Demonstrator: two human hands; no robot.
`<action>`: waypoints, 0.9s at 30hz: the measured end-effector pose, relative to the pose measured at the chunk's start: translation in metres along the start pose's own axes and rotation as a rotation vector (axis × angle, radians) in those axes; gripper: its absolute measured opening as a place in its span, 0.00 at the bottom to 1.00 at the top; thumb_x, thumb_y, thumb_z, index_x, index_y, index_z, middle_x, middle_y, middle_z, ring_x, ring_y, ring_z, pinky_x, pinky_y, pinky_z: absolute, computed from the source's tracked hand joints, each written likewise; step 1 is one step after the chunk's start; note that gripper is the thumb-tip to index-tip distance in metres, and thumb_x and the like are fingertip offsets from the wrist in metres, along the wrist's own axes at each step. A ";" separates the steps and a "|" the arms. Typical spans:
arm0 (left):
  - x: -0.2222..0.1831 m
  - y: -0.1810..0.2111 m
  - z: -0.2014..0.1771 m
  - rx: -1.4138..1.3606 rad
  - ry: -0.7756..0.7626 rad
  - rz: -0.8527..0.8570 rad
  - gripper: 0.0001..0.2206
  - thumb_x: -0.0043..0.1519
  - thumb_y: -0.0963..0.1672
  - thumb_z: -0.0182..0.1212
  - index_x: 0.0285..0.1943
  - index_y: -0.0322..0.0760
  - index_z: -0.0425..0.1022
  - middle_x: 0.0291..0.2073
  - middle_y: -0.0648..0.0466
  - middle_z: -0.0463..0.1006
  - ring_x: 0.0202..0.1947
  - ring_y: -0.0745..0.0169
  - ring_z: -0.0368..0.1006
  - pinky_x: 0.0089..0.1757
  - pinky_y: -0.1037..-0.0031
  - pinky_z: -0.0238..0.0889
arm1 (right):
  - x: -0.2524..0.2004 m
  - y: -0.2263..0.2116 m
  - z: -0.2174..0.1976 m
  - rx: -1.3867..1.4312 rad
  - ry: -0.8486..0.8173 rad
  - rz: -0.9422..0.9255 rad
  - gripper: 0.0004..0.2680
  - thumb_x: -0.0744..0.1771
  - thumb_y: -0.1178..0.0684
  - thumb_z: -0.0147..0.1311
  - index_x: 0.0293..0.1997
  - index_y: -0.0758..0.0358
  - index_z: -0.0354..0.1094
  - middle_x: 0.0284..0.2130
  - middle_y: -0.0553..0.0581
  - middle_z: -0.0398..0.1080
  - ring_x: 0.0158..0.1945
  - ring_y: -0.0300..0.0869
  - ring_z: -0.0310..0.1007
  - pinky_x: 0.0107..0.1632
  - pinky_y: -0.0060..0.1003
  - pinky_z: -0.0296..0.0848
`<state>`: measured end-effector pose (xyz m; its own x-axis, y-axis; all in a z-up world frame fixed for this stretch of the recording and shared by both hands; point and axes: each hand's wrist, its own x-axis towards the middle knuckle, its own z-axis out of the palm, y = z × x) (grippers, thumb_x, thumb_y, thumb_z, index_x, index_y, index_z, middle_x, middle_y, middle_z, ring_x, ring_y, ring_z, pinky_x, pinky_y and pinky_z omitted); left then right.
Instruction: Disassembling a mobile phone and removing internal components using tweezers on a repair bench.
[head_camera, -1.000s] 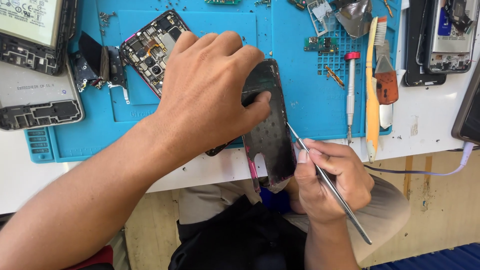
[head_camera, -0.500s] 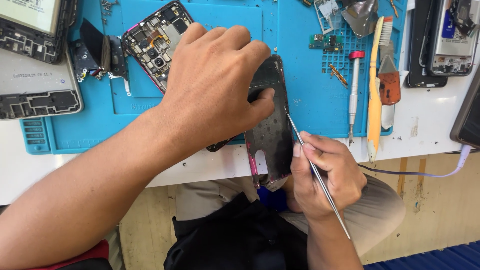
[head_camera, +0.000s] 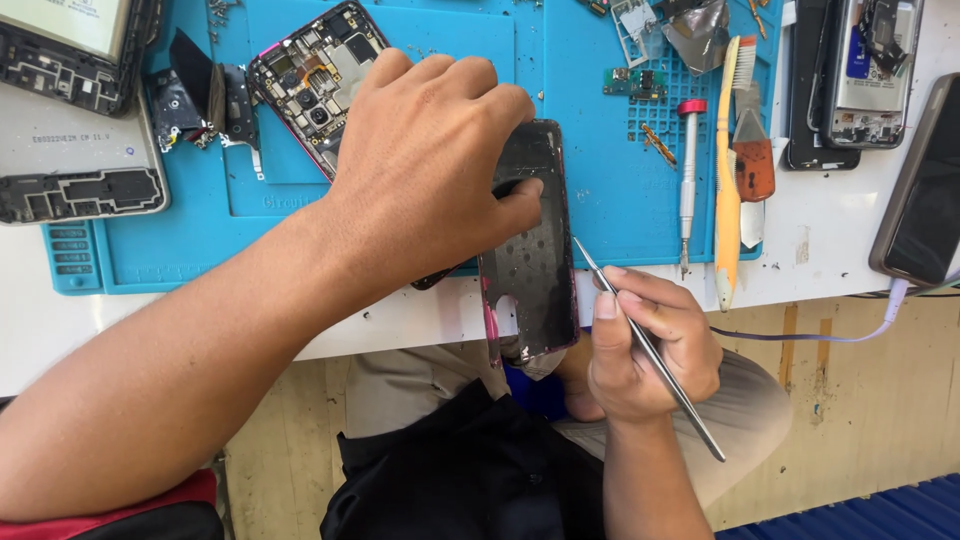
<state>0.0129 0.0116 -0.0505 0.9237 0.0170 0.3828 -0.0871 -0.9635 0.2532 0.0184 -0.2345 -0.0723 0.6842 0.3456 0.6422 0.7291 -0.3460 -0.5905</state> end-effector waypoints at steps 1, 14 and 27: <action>0.000 0.000 0.000 0.000 0.001 -0.001 0.22 0.60 0.58 0.71 0.51 0.43 0.81 0.34 0.54 0.75 0.32 0.46 0.69 0.38 0.53 0.60 | 0.000 0.000 0.000 0.000 0.000 -0.001 0.07 0.68 0.58 0.57 0.36 0.70 0.63 0.35 0.74 0.75 0.38 0.57 0.81 0.43 0.43 0.82; 0.003 0.001 -0.003 0.023 0.001 -0.023 0.20 0.56 0.58 0.71 0.42 0.43 0.80 0.29 0.55 0.74 0.29 0.46 0.69 0.36 0.57 0.58 | 0.002 0.000 -0.002 0.014 -0.049 -0.050 0.06 0.68 0.58 0.56 0.35 0.68 0.63 0.33 0.73 0.75 0.36 0.55 0.81 0.41 0.43 0.84; 0.002 0.001 0.001 0.068 0.022 -0.018 0.20 0.57 0.59 0.70 0.38 0.44 0.78 0.28 0.55 0.72 0.29 0.47 0.69 0.35 0.58 0.58 | 0.003 0.000 0.003 -0.055 -0.072 -0.107 0.06 0.68 0.59 0.57 0.34 0.69 0.64 0.35 0.72 0.76 0.37 0.56 0.82 0.42 0.44 0.83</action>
<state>0.0150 0.0105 -0.0503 0.9163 0.0397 0.3986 -0.0446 -0.9788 0.1999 0.0204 -0.2313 -0.0721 0.6034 0.4440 0.6624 0.7973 -0.3503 -0.4914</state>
